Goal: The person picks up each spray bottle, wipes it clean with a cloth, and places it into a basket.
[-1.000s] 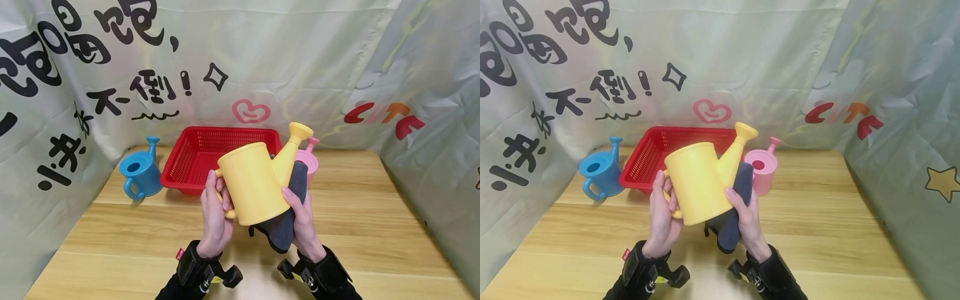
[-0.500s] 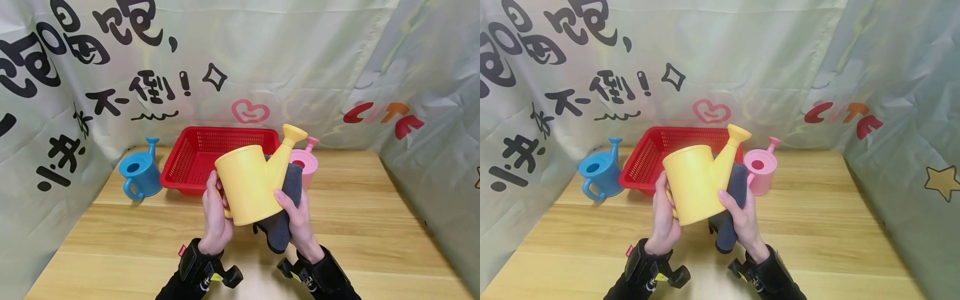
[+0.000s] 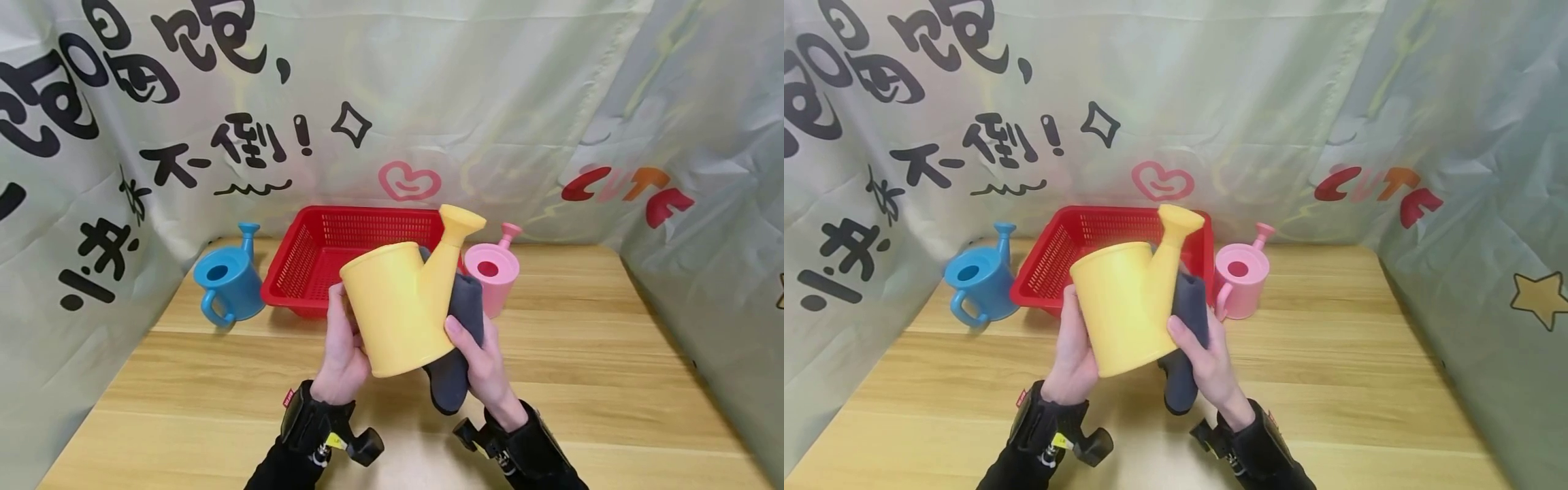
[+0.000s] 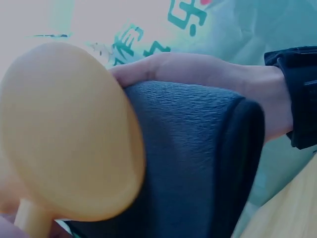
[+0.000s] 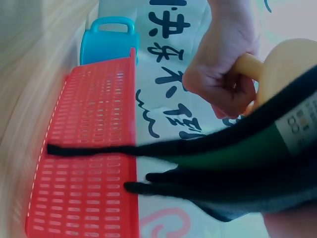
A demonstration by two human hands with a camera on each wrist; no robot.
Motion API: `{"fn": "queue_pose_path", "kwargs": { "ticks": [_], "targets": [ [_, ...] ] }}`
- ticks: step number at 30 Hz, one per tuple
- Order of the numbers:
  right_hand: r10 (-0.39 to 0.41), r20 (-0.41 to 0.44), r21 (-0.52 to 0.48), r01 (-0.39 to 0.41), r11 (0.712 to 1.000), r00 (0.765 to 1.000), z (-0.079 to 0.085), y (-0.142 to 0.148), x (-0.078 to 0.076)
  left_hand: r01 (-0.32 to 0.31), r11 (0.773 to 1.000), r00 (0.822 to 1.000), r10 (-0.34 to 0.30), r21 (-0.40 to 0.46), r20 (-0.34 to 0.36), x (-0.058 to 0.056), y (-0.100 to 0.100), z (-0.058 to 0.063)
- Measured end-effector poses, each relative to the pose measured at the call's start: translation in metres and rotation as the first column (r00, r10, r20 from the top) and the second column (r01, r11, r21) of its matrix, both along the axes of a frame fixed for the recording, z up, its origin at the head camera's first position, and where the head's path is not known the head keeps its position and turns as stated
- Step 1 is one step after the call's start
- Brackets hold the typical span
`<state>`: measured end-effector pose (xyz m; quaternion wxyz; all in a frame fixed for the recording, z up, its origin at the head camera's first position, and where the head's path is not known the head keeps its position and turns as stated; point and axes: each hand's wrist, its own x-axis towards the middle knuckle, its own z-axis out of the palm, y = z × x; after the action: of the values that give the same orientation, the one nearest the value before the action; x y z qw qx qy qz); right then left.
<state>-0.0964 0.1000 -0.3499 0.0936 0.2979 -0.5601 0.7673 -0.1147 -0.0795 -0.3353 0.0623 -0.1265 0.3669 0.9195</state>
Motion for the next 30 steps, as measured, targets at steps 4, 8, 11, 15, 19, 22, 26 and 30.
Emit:
{"fn": "queue_pose_path", "kwargs": {
  "ticks": [4,8,11,15,19,22,26,30],
  "targets": [
    [0.038,-0.007,-0.009,-0.039,0.999,0.999,-0.002,0.001,0.001,0.012,0.994,0.997,-0.003,0.105,-0.083,0.003,0.003,-0.002],
    [0.059,0.004,-0.026,-0.059,0.998,0.998,-0.001,0.005,0.0,-0.004,0.994,0.994,0.015,0.106,-0.106,0.005,0.004,-0.003],
    [0.054,0.015,-0.031,-0.054,0.998,0.998,0.002,0.008,0.0,-0.024,0.998,0.996,0.028,0.057,-0.084,0.005,0.005,-0.003],
    [0.026,0.024,-0.018,-0.026,1.0,0.999,0.006,0.011,0.002,-0.069,0.998,0.996,0.068,-0.005,-0.058,0.003,0.006,-0.003],
    [0.013,0.025,-0.004,-0.013,1.0,1.0,0.009,0.011,0.002,-0.131,0.99,0.99,0.129,-0.041,-0.052,0.003,0.004,-0.001],
    [0.021,0.029,-0.009,-0.02,1.0,0.999,0.01,0.01,0.003,-0.135,0.99,0.989,0.133,-0.036,-0.059,0.004,0.004,0.0],
    [0.069,0.058,-0.035,-0.067,0.997,0.996,0.009,0.008,0.003,-0.092,0.996,0.993,0.091,-0.002,-0.072,0.006,0.005,-0.001],
    [0.111,0.081,-0.061,-0.106,0.992,0.991,0.007,0.007,0.003,-0.017,0.997,0.995,0.023,0.07,-0.094,0.008,0.007,-0.003]
  ]
}}
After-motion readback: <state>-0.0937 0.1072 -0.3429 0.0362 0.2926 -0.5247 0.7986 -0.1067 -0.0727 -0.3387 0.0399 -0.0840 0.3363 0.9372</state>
